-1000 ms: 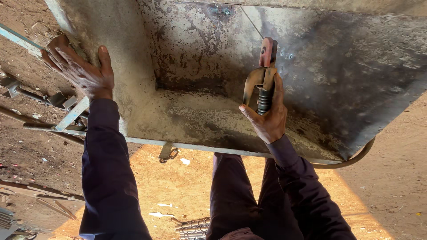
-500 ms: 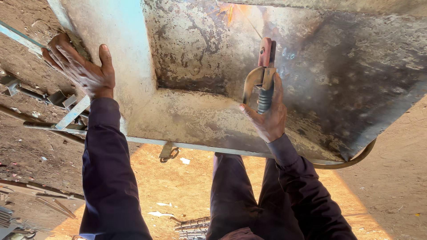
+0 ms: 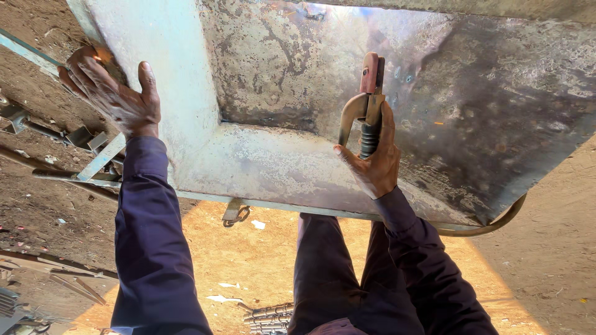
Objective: The person hammers the underside of an upturned metal cart hopper, then uses an arc welding electrode holder to weld along its seams, producing sparks, and finally gathers the welding cable. The cart rests on the workshop floor throughout.
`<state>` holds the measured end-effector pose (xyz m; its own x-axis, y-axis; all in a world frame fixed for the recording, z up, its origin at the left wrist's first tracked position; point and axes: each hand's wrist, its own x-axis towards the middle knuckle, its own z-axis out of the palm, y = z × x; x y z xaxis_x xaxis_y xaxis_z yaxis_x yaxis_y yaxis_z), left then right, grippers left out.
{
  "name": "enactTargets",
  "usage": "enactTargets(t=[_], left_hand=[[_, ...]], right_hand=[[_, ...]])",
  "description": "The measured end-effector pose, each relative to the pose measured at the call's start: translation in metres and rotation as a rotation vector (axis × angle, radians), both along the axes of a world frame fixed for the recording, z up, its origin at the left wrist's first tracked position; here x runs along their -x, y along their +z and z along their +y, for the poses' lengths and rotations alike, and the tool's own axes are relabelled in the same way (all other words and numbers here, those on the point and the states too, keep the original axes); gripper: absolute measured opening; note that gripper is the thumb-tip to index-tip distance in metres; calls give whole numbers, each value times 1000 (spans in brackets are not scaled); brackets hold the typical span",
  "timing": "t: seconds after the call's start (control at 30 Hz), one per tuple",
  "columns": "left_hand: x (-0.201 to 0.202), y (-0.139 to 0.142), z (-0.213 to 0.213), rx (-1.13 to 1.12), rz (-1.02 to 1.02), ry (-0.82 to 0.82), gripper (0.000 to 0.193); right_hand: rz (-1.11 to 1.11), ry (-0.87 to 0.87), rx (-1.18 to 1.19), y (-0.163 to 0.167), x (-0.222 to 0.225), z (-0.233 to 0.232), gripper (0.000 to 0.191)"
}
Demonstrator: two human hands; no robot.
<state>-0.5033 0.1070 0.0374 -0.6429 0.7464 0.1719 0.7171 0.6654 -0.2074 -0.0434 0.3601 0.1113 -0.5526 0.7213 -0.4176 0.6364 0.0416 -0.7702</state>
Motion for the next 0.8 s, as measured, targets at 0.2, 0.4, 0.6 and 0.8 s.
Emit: enactTargets(t=[0.2,0.4,0.6,0.8], left_hand=[[-6,15,11,13,-204,110,84],[-9,19,22,-51,-128,37,77],[-10,23,23,-67,-174,46,75],[-10,25,26,-76,-146,7,70]], right_hand=[[-63,-29,68,6,2,-1,115],[42,-37,73,13,0,-1,111],[42,-40,52,14,2,0,110],[49,-24,22,15,4,-1,110]])
